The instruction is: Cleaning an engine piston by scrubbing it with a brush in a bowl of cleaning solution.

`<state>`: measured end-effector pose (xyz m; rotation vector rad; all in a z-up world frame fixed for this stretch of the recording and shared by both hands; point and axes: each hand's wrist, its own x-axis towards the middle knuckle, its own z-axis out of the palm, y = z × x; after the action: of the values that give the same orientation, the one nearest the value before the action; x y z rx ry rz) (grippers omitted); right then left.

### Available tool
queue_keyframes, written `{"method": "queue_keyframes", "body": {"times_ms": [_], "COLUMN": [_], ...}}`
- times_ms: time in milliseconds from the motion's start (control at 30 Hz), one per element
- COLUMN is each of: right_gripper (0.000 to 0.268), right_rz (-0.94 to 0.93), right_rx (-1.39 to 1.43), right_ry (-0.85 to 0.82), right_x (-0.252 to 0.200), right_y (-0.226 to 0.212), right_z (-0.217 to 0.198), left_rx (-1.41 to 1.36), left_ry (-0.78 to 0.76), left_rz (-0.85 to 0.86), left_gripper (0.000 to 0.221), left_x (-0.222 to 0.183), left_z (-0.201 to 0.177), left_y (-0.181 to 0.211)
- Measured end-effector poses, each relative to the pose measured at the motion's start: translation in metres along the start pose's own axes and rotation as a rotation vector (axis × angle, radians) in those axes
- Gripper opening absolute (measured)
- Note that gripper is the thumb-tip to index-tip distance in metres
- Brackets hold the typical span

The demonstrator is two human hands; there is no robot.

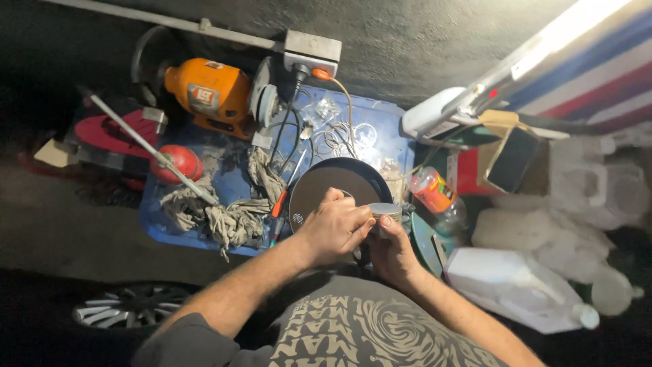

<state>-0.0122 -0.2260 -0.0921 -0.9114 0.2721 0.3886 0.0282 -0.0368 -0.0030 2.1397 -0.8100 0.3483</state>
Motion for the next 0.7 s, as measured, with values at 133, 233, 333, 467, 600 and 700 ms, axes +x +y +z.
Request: {"method": "queue_keyframes", "body": {"times_ms": [133,233,333,467,600,700], "right_gripper": [0.077,0.061,0.060,0.061,0.053,0.062], "right_rz": [0.019,-0.107,-0.257,-0.315,-0.159,-0.022], "right_rx": [0.026,-0.004,-0.102,-0.152,0.053,0.153], "right_ry": [-0.052,-0.095,-0.064,-0.035,-0.265,-0.417], "right_x": [0.003,0.017,0.022,0.028,0.030,0.035], "right_y": [-0.014,-0.012,-0.020,-0.022,-0.019,-0.002], "right_z": [0.020,0.011,0.006,-0.007,-0.018,-0.037], "left_rx": [0.007,0.008,0.121,0.281,0.171,0.094], "left_ry": [0.063,0.125,0.088,0.062,0.121,0.133], "left_rz": [-0.030,-0.062,-0.062,-0.039,0.099,0.134], "left_gripper": [0.036,0.037,0.031,0.026,0.020,0.023], "left_x": [-0.002,0.000,0.002,0.009,0.020,0.017], "left_z": [0.001,-0.006,-0.015,-0.020,-0.022,-0.013], "left_y": [0.001,0.010,0.020,0.030,0.023,0.018]}}
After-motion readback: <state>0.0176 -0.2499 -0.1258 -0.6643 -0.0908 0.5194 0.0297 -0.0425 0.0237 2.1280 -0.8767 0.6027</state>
